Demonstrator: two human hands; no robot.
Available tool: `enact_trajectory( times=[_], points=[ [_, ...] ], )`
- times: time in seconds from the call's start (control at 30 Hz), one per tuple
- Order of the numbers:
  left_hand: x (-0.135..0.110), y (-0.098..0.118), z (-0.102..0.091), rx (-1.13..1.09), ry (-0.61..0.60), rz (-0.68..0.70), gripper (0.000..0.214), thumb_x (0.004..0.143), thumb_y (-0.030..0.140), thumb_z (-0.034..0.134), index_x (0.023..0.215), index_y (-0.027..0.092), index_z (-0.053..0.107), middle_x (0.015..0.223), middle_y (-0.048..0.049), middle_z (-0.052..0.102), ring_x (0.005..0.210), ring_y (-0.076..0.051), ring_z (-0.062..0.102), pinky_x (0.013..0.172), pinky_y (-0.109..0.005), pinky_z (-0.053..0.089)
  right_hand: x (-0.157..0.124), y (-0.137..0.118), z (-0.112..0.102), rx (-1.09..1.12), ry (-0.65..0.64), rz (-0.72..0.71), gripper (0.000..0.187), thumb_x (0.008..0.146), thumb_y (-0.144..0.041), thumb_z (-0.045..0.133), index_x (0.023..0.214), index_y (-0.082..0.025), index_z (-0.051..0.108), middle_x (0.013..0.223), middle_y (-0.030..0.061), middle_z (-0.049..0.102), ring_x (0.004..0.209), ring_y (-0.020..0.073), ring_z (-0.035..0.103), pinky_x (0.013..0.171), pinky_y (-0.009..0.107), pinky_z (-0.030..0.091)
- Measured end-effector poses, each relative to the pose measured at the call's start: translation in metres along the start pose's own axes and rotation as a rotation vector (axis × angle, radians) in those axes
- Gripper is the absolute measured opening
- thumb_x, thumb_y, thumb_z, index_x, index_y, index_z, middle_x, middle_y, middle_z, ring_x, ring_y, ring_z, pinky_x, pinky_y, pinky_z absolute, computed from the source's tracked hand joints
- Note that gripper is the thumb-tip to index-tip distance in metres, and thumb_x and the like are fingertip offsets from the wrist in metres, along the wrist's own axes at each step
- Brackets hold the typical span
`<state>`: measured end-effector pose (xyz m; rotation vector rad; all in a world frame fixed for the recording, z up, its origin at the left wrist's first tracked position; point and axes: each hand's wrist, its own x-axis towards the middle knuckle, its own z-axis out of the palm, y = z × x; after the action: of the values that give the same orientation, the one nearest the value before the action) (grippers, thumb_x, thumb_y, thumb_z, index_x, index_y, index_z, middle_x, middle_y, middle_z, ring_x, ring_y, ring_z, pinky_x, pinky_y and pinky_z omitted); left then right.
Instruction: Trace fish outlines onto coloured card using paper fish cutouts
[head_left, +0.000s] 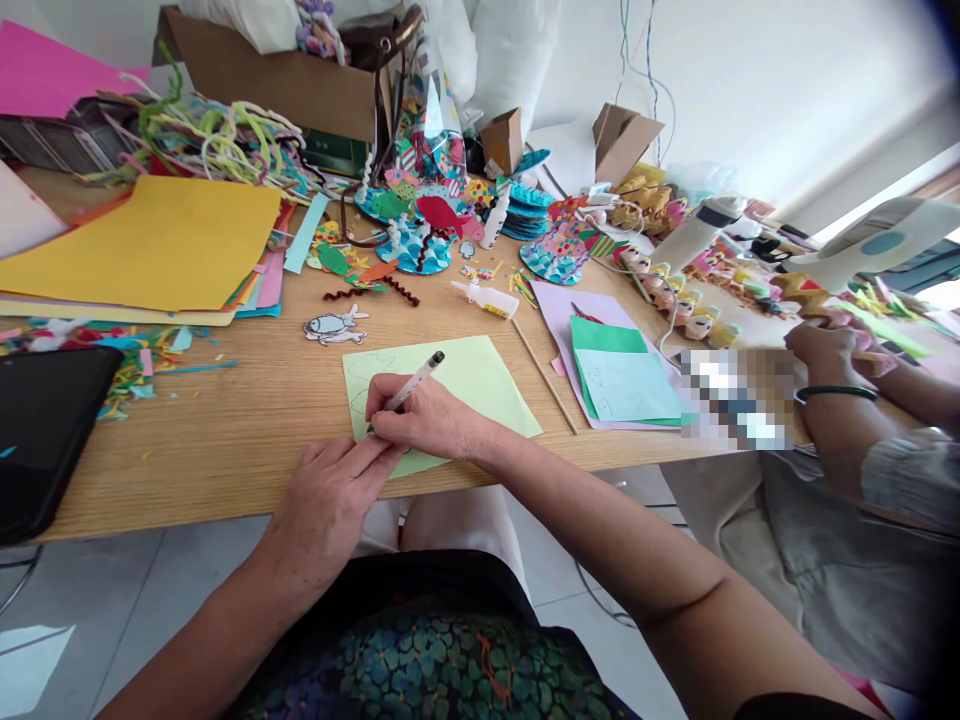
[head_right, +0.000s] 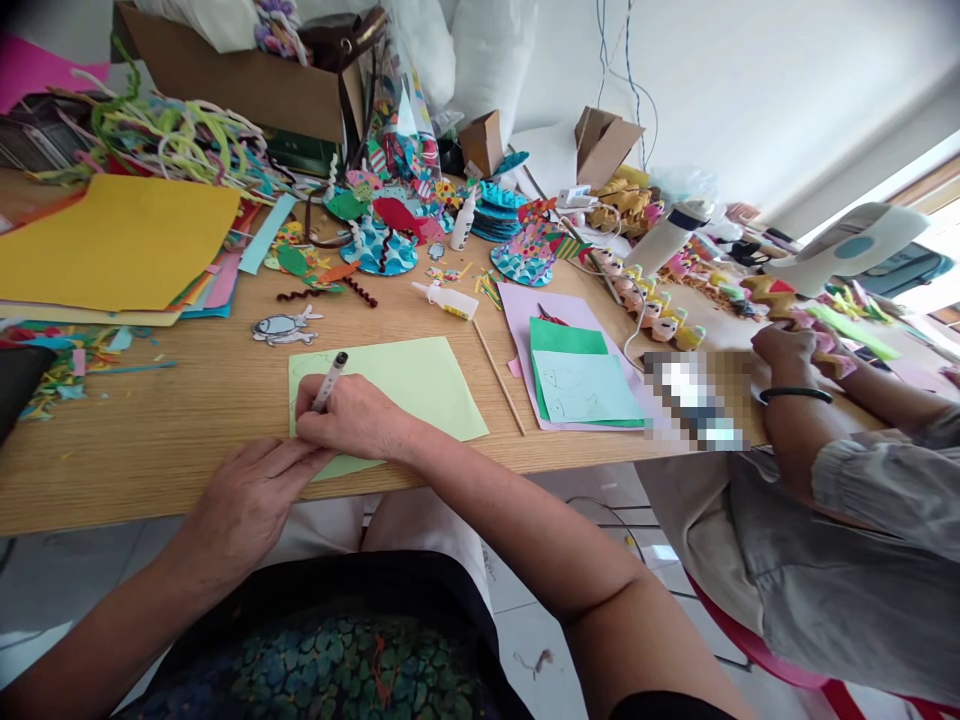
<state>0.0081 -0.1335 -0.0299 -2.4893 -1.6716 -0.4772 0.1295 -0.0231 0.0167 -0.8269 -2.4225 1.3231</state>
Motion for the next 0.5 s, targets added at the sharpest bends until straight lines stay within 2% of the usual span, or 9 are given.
enact_trajectory(
  times=[0.17, 0.27, 0.37, 0.5],
  points=[
    [0.000, -0.002, 0.001, 0.012, 0.022, 0.018, 0.042, 0.092, 0.013, 0.023, 0.117, 0.018, 0.056, 0.106, -0.0058, 0.065, 0.081, -0.021, 0.056, 0.068, -0.036, 0.045, -0.001, 0.003, -0.002, 0.036, 0.010, -0.019, 0.007, 0.068, -0.011, 0.046, 0.066, -0.017, 0.048, 0.058, -0.0046, 0.049, 0.056, 0.0081, 0.044, 0.054, 0.020, 0.033],
    [0.000, -0.003, 0.003, 0.009, 0.047, 0.046, 0.041, 0.092, 0.013, 0.023, 0.117, 0.015, 0.056, 0.112, -0.0066, 0.063, 0.084, -0.021, 0.057, 0.070, -0.036, 0.045, -0.008, 0.004, -0.005, 0.059, 0.094, -0.036, 0.007, 0.071, -0.012, 0.045, 0.072, -0.017, 0.048, 0.061, -0.0041, 0.053, 0.058, 0.0080, 0.048, 0.056, 0.019, 0.035],
    [-0.002, -0.004, 0.004, 0.005, 0.062, 0.038, 0.041, 0.092, 0.012, 0.023, 0.118, 0.017, 0.055, 0.114, -0.0065, 0.063, 0.086, -0.020, 0.058, 0.072, -0.036, 0.045, -0.016, 0.004, -0.006, -0.098, 0.198, -0.021, 0.006, 0.074, -0.013, 0.045, 0.075, -0.018, 0.050, 0.062, -0.0037, 0.054, 0.056, 0.0075, 0.047, 0.057, 0.019, 0.035],
    [-0.001, -0.003, 0.003, 0.012, 0.063, 0.031, 0.042, 0.091, 0.013, 0.024, 0.119, 0.019, 0.055, 0.109, -0.0070, 0.064, 0.087, -0.021, 0.058, 0.072, -0.036, 0.046, -0.024, 0.004, -0.002, -0.302, 0.214, -0.038, 0.007, 0.079, -0.018, 0.045, 0.081, -0.019, 0.052, 0.063, -0.0034, 0.055, 0.055, 0.0083, 0.048, 0.058, 0.019, 0.034]
  ],
)
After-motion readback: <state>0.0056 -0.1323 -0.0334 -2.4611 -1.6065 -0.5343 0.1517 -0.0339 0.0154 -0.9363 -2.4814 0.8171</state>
